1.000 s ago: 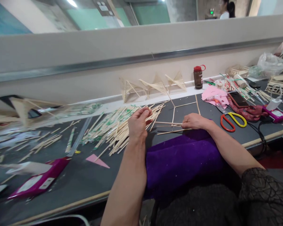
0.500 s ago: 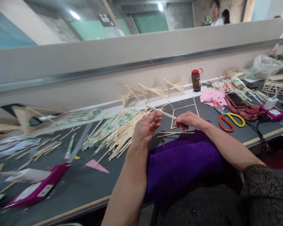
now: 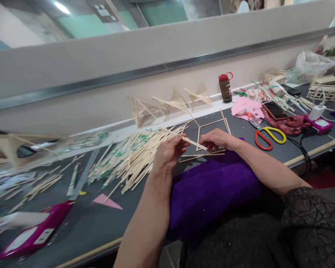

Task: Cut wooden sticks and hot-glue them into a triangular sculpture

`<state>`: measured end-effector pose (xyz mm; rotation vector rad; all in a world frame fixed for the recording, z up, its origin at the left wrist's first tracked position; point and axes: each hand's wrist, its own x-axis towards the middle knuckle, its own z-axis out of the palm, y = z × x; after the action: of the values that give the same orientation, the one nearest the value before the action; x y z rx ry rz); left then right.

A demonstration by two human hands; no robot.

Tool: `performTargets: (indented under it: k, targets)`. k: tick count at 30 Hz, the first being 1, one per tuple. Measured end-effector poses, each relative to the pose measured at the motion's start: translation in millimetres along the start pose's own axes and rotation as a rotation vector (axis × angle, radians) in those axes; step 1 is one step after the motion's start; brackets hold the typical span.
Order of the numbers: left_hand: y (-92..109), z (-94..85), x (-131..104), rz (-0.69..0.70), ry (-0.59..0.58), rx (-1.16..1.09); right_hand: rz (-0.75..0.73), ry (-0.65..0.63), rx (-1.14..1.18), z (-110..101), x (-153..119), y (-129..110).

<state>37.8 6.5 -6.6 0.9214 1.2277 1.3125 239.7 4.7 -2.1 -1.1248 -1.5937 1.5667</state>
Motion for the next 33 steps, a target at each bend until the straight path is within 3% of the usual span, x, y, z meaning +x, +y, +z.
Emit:
performTargets:
  k: [3, 9, 13, 21, 30, 33]
  targets:
    - [0, -2.6, 2, 0.020, 0.017, -0.004, 0.011, 0.029, 0.026, -3, 0, 1]
    - [-3, -0.4, -2, 0.106, 0.029, 0.043, 0.028, -0.060, -0.048, 0, -1, 6]
    - [-3, -0.3, -7, 0.181, -0.028, 0.077, 0.015, -0.046, -0.080, -1, 3, 16]
    - [-3, 1.7, -10, 0.250, -0.079, 0.150, -0.114, -0.090, -0.214, -6, 8, 28]
    - [4, -0.5, -9, 0.199, -0.045, 0.126, -0.191, -0.057, -0.305, 0, 9, 14]
    - [6, 1.9, -7, 0.179, -0.091, 0.174, -0.215, -0.063, -0.288, 0, 13, 12]
